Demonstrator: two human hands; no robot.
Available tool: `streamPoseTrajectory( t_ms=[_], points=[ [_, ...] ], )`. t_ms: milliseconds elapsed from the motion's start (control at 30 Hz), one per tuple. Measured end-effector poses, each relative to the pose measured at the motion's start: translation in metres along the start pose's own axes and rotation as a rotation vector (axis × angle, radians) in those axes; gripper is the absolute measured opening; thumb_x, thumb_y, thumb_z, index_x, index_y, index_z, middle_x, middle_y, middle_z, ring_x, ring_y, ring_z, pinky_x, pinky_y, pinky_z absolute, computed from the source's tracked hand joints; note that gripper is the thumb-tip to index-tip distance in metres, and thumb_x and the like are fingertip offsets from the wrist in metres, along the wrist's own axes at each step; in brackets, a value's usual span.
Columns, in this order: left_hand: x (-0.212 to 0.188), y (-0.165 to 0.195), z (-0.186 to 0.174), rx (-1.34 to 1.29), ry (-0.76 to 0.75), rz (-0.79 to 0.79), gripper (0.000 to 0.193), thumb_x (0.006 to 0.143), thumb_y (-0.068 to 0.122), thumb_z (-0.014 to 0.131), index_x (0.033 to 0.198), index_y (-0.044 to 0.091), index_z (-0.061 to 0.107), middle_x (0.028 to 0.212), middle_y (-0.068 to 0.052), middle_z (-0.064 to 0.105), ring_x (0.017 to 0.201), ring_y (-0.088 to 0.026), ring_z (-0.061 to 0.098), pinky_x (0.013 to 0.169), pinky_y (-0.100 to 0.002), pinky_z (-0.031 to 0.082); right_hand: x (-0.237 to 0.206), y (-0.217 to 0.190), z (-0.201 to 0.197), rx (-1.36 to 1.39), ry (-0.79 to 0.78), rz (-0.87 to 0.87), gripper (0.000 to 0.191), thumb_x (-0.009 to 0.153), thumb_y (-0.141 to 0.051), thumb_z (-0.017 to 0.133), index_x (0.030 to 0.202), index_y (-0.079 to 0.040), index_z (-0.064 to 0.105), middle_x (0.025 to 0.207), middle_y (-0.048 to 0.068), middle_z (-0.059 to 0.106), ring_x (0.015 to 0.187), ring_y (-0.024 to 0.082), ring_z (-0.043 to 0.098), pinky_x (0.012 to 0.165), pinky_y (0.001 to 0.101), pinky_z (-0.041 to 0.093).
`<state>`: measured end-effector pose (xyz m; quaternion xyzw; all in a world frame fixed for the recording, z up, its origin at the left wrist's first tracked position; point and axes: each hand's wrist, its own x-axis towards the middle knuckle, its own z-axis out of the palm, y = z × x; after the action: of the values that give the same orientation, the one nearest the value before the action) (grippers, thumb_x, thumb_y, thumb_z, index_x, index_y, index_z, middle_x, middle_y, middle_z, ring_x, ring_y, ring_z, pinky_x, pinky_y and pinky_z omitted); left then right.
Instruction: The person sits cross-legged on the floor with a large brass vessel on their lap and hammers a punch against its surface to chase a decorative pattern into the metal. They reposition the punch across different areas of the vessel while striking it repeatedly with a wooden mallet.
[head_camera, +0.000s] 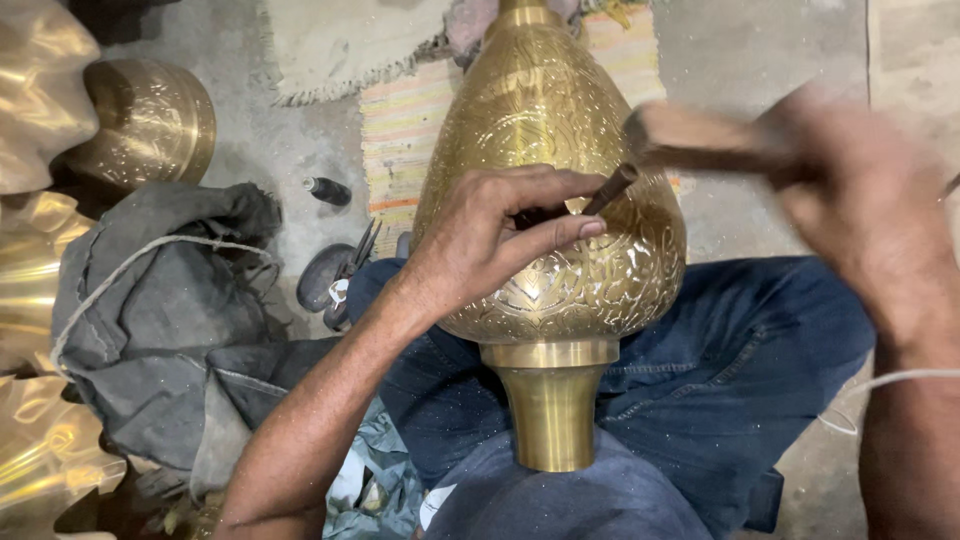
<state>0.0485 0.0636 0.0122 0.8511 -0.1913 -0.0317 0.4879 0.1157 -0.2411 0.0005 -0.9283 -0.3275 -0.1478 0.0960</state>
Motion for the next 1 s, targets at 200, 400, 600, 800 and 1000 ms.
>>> streamPoseTrajectory(
  t_ms=[200, 400, 600, 800, 1000],
  points=[
    [-0.001, -0.004, 0.000, -0.017, -0.006, -0.014, 0.040, 0.098, 0.035, 0.070, 0.127, 0.007, 0.072, 0.120, -0.012, 0.078, 0.100, -0.020, 0.079, 0.088, -0.037, 0.066, -0.006, 0.003, 0.013, 1.080, 0.299, 0.487, 0.012, 0.104, -0.018, 0.074, 0.104, -0.009, 0.067, 0.084, 0.004, 0.068, 0.081, 0.018, 0.071, 0.083, 0.0371, 0.065],
    [0.001, -0.005, 0.001, 0.028, -0.025, -0.022, 0.041, 0.096, 0.036, 0.071, 0.125, 0.008, 0.073, 0.118, -0.012, 0.079, 0.101, -0.020, 0.079, 0.088, -0.038, 0.066, -0.019, 0.015, 0.014, 0.339, 0.124, 0.191, 0.009, 0.108, -0.005, 0.069, 0.113, -0.002, 0.061, 0.094, 0.012, 0.067, 0.085, 0.021, 0.070, 0.078, 0.0346, 0.060],
    [0.000, 0.003, -0.004, 0.004, 0.007, 0.047, 0.040, 0.100, 0.033, 0.071, 0.128, 0.005, 0.072, 0.121, -0.013, 0.078, 0.107, -0.022, 0.078, 0.093, -0.038, 0.063, -0.015, 0.009, 0.013, 0.976, 0.058, 0.463, 0.011, 0.102, -0.008, 0.069, 0.103, -0.003, 0.059, 0.084, 0.011, 0.067, 0.070, 0.019, 0.069, 0.063, 0.0326, 0.058],
    [0.002, 0.008, -0.005, -0.041, -0.029, -0.052, 0.039, 0.096, 0.033, 0.071, 0.125, 0.008, 0.073, 0.117, -0.010, 0.079, 0.098, -0.019, 0.079, 0.084, -0.035, 0.066, -0.011, -0.005, 0.003, 0.659, 0.166, 0.523, 0.014, 0.108, -0.012, 0.071, 0.109, 0.000, 0.063, 0.086, 0.012, 0.068, 0.071, 0.023, 0.069, 0.065, 0.0363, 0.058],
    [0.003, 0.008, -0.008, -0.002, -0.063, -0.017, 0.035, 0.099, 0.031, 0.070, 0.124, 0.008, 0.074, 0.115, -0.009, 0.080, 0.095, -0.019, 0.080, 0.088, -0.036, 0.064, -0.001, -0.009, -0.009, 0.003, -0.069, -0.073, 0.035, 0.069, -0.010, 0.085, 0.098, -0.003, 0.068, 0.069, 0.008, 0.067, 0.064, 0.027, 0.068, 0.056, 0.0386, 0.056]
  ],
)
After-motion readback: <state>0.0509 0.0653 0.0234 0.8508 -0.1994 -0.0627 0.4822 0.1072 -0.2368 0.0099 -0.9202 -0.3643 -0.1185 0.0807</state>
